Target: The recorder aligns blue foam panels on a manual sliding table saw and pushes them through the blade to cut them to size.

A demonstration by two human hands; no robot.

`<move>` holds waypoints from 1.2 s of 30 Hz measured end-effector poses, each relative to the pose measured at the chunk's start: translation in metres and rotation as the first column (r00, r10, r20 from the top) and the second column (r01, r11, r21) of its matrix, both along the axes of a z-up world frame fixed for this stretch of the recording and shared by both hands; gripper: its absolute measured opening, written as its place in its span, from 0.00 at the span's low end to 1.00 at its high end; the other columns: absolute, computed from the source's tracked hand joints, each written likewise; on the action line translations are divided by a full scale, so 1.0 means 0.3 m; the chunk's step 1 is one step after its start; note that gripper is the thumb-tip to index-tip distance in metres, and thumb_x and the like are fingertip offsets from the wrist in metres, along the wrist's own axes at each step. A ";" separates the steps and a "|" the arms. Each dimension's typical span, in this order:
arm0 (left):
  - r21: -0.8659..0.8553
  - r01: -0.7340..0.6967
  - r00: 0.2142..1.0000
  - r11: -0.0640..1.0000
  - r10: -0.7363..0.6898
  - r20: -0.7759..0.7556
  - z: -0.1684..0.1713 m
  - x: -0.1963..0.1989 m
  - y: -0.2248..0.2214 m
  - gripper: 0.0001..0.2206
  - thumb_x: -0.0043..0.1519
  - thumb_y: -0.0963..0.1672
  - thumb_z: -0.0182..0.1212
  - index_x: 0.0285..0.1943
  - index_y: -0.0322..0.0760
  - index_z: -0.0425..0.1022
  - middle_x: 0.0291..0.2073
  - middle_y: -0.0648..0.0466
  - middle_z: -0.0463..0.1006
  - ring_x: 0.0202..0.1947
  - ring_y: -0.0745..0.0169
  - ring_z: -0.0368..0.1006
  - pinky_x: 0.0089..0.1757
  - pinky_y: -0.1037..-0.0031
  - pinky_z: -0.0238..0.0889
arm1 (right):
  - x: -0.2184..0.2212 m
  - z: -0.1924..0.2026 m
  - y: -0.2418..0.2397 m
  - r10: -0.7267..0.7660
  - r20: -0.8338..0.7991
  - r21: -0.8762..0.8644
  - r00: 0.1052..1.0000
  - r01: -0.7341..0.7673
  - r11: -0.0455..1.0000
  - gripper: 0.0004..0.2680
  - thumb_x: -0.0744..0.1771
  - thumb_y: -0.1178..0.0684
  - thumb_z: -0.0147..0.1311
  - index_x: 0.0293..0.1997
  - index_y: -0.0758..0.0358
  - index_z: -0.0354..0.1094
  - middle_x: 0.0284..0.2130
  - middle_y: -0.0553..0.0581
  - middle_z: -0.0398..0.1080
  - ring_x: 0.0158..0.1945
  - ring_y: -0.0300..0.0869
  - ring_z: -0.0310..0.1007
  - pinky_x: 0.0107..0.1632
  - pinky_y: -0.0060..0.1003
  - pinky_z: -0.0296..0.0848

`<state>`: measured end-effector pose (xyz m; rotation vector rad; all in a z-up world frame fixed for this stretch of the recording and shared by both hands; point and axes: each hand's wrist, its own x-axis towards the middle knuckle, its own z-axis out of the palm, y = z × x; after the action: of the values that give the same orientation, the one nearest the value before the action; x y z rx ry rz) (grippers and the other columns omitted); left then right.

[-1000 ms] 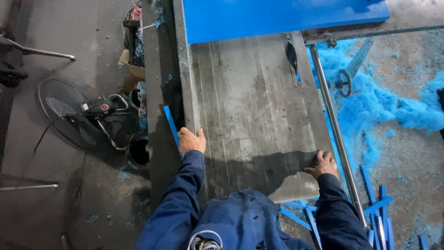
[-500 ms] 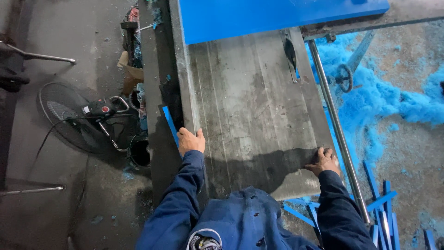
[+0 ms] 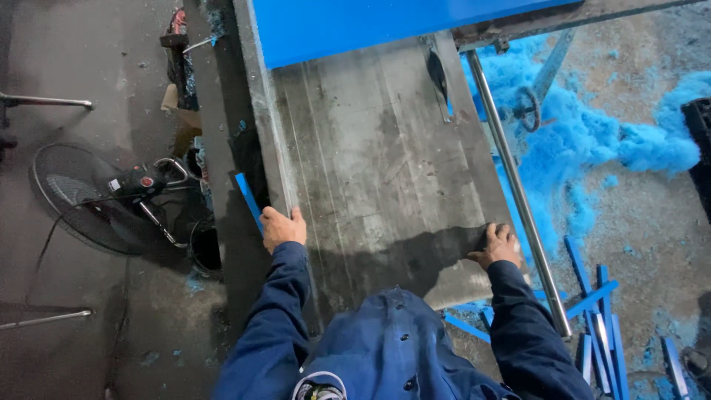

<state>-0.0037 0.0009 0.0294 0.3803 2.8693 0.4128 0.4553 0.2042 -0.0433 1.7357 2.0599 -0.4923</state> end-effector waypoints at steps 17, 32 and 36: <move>-0.055 -0.053 0.997 0.997 0.050 -0.059 -0.070 -0.009 0.006 0.28 0.60 0.55 0.64 0.56 0.30 0.63 0.53 0.36 0.73 0.46 0.31 0.76 0.43 0.45 0.70 | 0.021 -0.011 0.007 0.115 0.048 0.002 0.992 -0.116 0.993 0.43 0.57 0.31 0.70 0.76 0.57 0.45 0.74 0.70 0.44 0.74 0.66 0.47 0.69 0.55 0.61; -0.114 -0.102 0.988 0.988 0.086 -0.131 -0.082 0.004 0.022 0.28 0.60 0.56 0.64 0.55 0.31 0.65 0.51 0.38 0.74 0.45 0.32 0.76 0.43 0.46 0.71 | 0.031 -0.043 0.013 0.228 0.065 0.031 0.971 -0.230 0.973 0.43 0.58 0.31 0.68 0.74 0.67 0.47 0.70 0.78 0.47 0.69 0.73 0.52 0.67 0.55 0.61; -0.093 -0.081 0.984 0.992 0.065 -0.166 -0.062 0.015 0.031 0.27 0.60 0.55 0.65 0.55 0.31 0.64 0.50 0.38 0.74 0.42 0.32 0.77 0.40 0.46 0.71 | 0.012 -0.002 0.018 0.205 0.061 0.022 0.977 -0.207 0.978 0.42 0.58 0.32 0.68 0.74 0.66 0.48 0.71 0.77 0.47 0.70 0.73 0.52 0.66 0.55 0.63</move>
<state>0.0010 0.0103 0.0107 0.3045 3.0560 0.2609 0.4588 0.2097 -0.0437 1.5103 2.1836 -0.3462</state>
